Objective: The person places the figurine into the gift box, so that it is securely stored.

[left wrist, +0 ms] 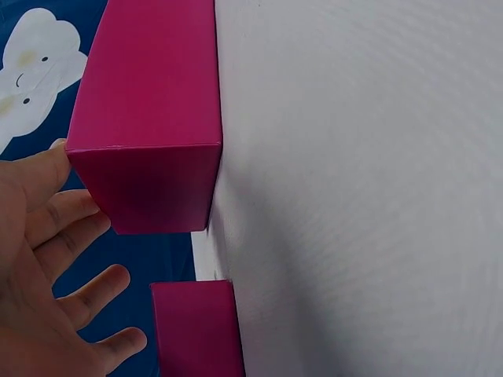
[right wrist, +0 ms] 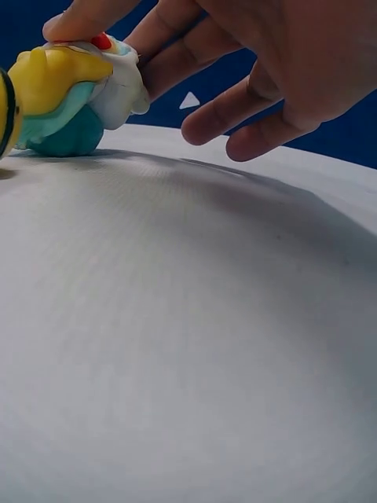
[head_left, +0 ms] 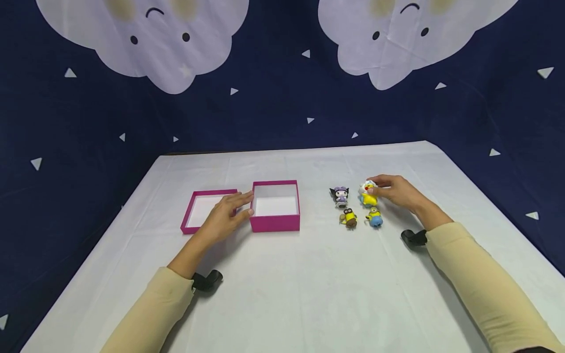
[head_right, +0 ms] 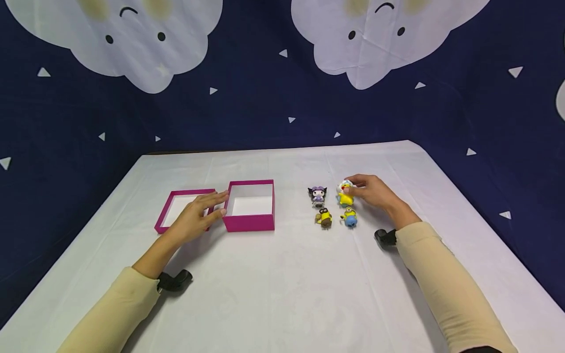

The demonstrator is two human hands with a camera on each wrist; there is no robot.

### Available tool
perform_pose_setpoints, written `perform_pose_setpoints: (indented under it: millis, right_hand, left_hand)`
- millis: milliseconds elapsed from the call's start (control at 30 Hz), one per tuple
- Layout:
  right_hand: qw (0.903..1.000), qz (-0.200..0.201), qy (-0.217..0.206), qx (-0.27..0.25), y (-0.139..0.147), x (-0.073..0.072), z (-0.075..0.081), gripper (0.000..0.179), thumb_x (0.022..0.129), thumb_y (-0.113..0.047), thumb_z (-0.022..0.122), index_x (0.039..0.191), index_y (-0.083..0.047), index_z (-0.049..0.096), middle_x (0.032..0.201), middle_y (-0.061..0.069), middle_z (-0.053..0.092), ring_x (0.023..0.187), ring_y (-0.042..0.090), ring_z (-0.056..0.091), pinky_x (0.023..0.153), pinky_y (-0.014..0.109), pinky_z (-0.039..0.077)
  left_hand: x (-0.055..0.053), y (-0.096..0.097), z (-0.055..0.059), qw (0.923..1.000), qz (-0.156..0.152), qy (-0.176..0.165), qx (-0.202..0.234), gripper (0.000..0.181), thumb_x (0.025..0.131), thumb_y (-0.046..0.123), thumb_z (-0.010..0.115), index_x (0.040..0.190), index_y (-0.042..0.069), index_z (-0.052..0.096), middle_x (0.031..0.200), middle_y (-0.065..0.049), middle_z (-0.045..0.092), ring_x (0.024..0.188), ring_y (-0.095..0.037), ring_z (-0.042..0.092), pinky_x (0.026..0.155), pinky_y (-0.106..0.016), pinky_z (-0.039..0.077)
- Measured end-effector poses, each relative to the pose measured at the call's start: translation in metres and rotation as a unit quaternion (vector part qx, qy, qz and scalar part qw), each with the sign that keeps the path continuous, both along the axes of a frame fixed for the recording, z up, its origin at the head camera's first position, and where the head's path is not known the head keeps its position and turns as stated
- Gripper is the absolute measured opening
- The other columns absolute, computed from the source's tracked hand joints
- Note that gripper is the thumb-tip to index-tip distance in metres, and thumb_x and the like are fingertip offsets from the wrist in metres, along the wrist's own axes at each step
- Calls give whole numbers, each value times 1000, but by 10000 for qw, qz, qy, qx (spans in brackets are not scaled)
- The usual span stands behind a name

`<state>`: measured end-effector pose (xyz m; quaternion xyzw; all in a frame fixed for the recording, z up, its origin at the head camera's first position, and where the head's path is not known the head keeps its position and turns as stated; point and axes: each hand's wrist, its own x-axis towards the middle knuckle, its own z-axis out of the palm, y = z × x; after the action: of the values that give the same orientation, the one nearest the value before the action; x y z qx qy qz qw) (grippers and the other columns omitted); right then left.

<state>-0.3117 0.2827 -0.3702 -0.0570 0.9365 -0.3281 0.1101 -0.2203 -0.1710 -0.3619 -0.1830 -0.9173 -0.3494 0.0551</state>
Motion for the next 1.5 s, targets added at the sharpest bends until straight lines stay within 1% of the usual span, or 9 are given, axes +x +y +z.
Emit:
perform_pose_setpoints:
  millis: [333,500,667,867,1067,1167,1300,1400,1500]
  right_hand:
    - [9996,-40,229,141,0,2,0,68,84,-57,60,134,-12,50,141,23,44,128,44,40,100,57,39]
    - [9995,-103,288,126,0,4,1,68,83,-58,60,133,-13,52,140,20,46,125,40,43,95,53,42]
    - [9992,-158,357,93,1,3,1,66,82,-58,62,131,-14,53,139,19,48,123,39,44,93,50,43]
    - [9987,-257,431,3,2,4,1,65,81,-58,63,129,-15,55,137,18,49,124,40,43,95,52,41]
    - [9974,-270,653,-123,1,5,5,62,83,-55,63,127,-13,57,133,18,52,124,39,42,99,55,37]
    - [9969,-311,699,-208,-1,6,9,64,81,-58,63,127,-14,57,132,17,54,122,37,44,97,51,38]
    - [9942,-415,877,-467,-6,7,16,66,78,-60,65,125,-15,58,126,13,59,114,29,51,88,40,43]
    - [9906,-479,1036,-760,-15,9,21,61,79,-57,65,124,-16,59,119,7,64,106,21,55,83,32,44]
    - [9865,-493,1116,-1090,-27,11,26,56,80,-53,66,123,-16,60,110,-1,67,100,15,58,84,31,45]
  left_hand:
    - [0,0,-1,10000,-5,-19,10,50,89,23,64,135,7,51,144,-7,48,138,-36,35,112,-61,20]
    - [0,0,0,10000,-1,73,-18,49,89,22,64,134,7,52,143,-8,49,137,-36,37,111,-60,23]
    - [1,1,1,10000,38,38,-28,49,89,22,64,135,8,51,143,-8,49,137,-35,36,111,-60,23]
    - [0,0,1,10000,49,34,-39,50,89,23,64,135,9,51,143,-8,49,138,-35,36,111,-60,23]
    - [0,0,1,10000,54,15,-16,50,89,24,64,136,10,51,143,-7,49,138,-35,35,111,-60,23]
    - [0,0,1,10000,49,8,-11,50,90,24,64,136,9,51,143,-7,49,138,-35,35,111,-60,23]
    - [0,0,1,10000,58,1,-27,50,89,23,64,136,10,51,143,-7,49,138,-35,35,111,-60,23]
    - [1,0,0,10000,65,-11,-22,50,89,23,64,136,10,51,144,-7,49,138,-35,35,110,-60,23]
    - [1,0,0,10000,68,-19,-15,50,90,24,64,136,9,51,144,-7,48,138,-35,35,110,-61,23]
